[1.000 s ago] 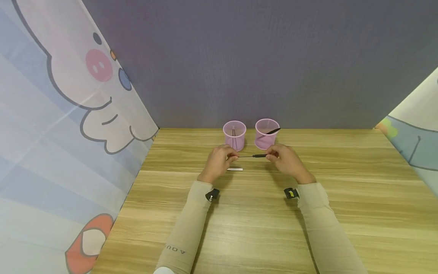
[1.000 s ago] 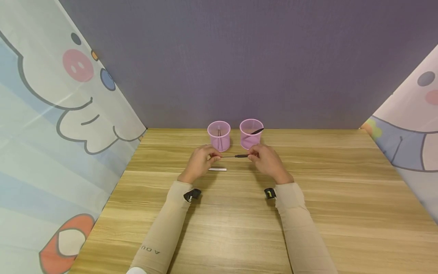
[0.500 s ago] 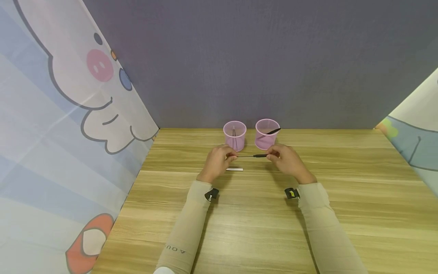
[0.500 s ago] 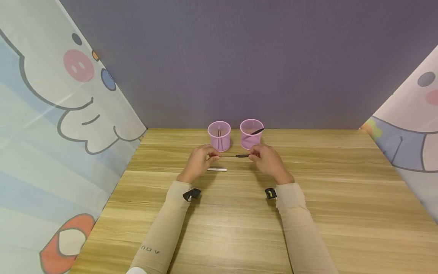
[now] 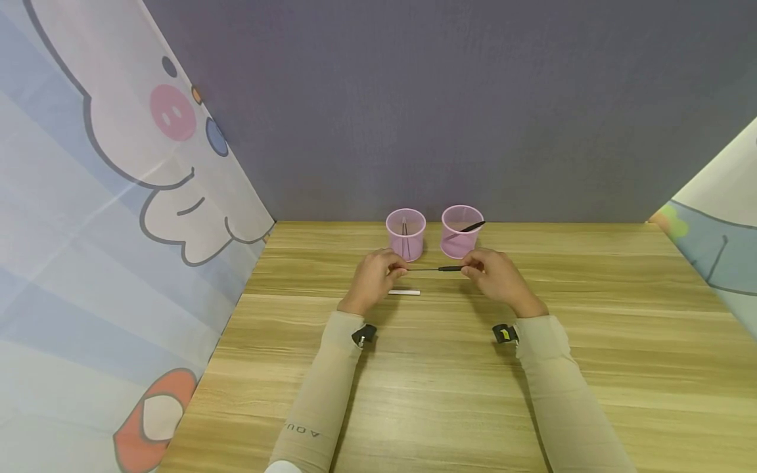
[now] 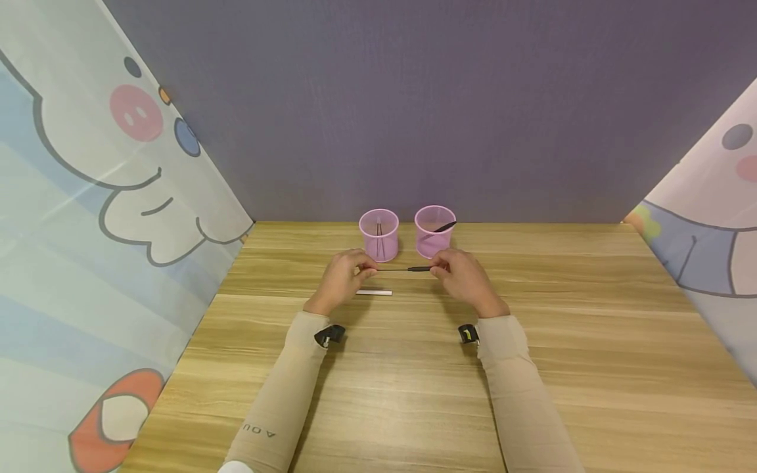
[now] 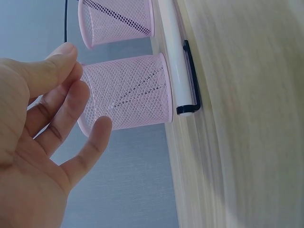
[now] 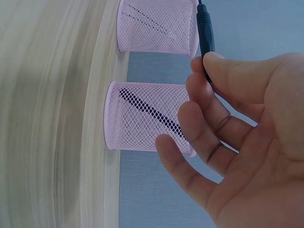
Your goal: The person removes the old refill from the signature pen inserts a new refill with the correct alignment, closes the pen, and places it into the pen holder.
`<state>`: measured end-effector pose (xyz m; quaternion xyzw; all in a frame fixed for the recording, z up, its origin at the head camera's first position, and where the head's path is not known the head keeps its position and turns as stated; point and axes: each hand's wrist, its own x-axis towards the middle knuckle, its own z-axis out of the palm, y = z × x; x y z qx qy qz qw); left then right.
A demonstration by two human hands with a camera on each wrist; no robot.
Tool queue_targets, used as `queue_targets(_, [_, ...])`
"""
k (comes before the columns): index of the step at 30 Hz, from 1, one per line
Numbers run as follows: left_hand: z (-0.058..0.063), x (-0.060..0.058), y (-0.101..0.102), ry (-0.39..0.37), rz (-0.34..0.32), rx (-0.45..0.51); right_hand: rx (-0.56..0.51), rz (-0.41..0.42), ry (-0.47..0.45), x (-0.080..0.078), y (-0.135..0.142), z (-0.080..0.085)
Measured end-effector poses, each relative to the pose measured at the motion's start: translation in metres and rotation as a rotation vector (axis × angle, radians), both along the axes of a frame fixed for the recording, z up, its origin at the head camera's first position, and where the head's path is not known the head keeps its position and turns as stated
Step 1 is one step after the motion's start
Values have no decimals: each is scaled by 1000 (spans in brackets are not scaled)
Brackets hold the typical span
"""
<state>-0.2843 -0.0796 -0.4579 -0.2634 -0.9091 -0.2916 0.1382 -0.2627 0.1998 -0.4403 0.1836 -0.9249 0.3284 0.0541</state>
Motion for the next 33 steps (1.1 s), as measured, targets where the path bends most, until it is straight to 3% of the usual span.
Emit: queue_targets(33, [-1,-3,-8,-25,6,31,-11,-1,6,0,1,1])
